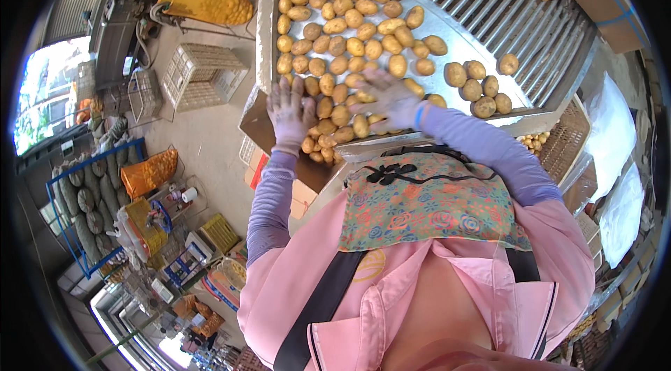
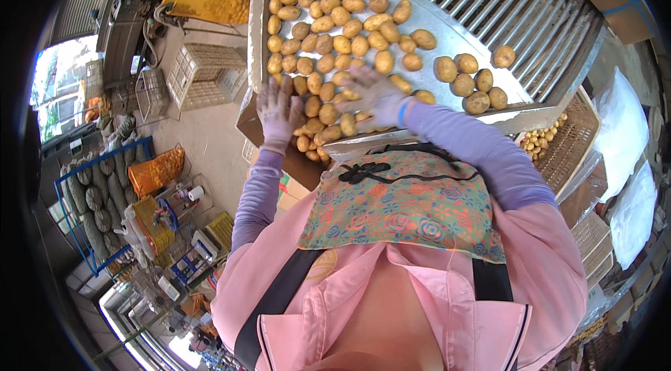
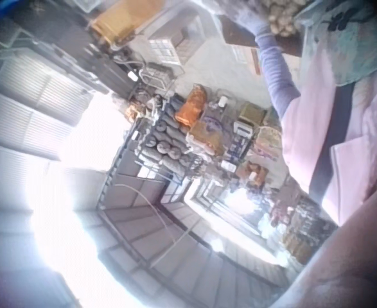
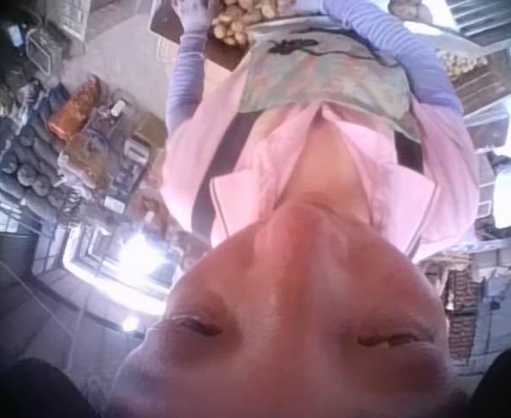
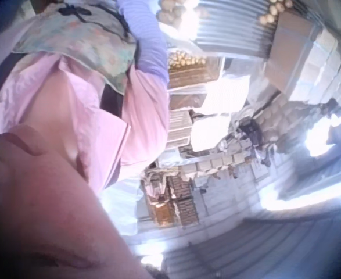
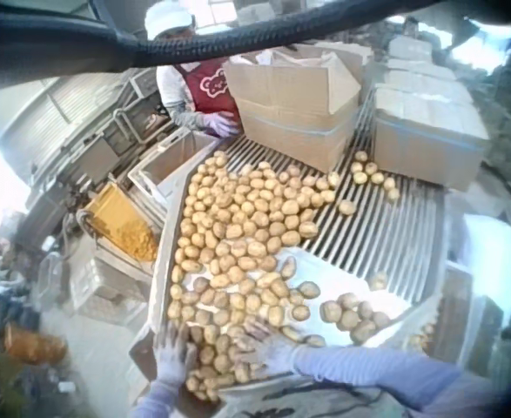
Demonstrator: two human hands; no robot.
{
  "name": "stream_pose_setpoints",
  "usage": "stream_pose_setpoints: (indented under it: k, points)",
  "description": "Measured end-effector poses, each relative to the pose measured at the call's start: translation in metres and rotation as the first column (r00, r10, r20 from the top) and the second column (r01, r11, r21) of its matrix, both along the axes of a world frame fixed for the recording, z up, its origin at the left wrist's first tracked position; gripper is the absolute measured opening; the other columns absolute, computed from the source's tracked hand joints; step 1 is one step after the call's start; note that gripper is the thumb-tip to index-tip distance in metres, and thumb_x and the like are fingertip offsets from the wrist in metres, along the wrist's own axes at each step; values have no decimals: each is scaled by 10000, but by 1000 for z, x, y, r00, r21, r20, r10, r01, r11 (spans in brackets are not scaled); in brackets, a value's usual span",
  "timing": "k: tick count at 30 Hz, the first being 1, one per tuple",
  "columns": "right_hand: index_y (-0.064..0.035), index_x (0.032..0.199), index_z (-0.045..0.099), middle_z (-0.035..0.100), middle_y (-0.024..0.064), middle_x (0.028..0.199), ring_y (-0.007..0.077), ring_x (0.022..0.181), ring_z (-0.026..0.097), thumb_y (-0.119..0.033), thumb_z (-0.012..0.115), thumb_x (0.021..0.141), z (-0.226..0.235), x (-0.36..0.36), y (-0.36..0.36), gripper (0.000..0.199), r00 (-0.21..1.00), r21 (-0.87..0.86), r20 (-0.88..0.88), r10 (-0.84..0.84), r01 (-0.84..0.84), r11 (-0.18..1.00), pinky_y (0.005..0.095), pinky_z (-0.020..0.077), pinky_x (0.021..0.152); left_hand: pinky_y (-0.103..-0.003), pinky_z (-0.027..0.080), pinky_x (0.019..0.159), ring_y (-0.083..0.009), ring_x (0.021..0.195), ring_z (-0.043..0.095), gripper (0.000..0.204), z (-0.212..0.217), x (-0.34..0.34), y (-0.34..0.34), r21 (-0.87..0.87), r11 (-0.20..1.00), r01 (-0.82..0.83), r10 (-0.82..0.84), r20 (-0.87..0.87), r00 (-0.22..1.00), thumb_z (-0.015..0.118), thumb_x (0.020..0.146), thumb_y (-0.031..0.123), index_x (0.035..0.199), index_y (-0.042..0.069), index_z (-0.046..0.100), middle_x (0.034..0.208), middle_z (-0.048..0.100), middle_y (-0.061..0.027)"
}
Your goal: The person sorts potatoes on a metal chute by hand, sliding them into cardboard boxes, lines boxes with plastic film, and packs potatoes into the lined boxes.
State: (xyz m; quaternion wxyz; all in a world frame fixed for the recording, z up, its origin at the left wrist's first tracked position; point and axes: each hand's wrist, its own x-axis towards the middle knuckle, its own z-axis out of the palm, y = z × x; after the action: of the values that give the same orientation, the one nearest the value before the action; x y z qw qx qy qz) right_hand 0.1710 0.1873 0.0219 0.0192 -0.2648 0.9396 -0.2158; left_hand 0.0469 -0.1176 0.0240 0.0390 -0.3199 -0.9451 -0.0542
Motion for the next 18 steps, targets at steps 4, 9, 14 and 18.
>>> stream_pose_setpoints:
  k: [4,9,14,18]
  points:
    - [-313,1294,691,378,168,1613,368,1507,319,-537,618,902,17,-20,-45,457,990,1,-2,144,-144,990,522,219,1234,-616,178,1216,-501,1486,306,728,-16,-54,72,126,976,-175,173,26,985,467,1007,561,1597,146,368,1636,309,-276]
    - [-170,1040,742,734,1,1103,196,1113,649,-349,617,922,9,14,74,248,983,-400,-156,96,-152,904,414,407,1100,-741,158,1170,-575,1498,205,799,-12,28,214,-12,994,108,-104,179,978,554,987,520,1623,112,293,1650,273,-259]
    - [-185,1386,641,590,131,1467,323,1403,509,-400,631,983,53,30,331,457,453,-207,-88,-887,863,461,435,390,1184,-565,242,1194,-419,1396,416,659,20,25,153,197,852,485,-518,185,835,623,944,428,1512,121,492,1542,459,-154]
    - [-309,1577,422,347,152,1653,351,1526,324,-535,623,949,15,4,495,696,99,-303,15,-995,949,89,463,276,1243,-587,205,1210,-470,1429,375,669,12,-46,140,142,958,248,-261,88,961,650,923,376,1511,104,485,1562,423,-233]
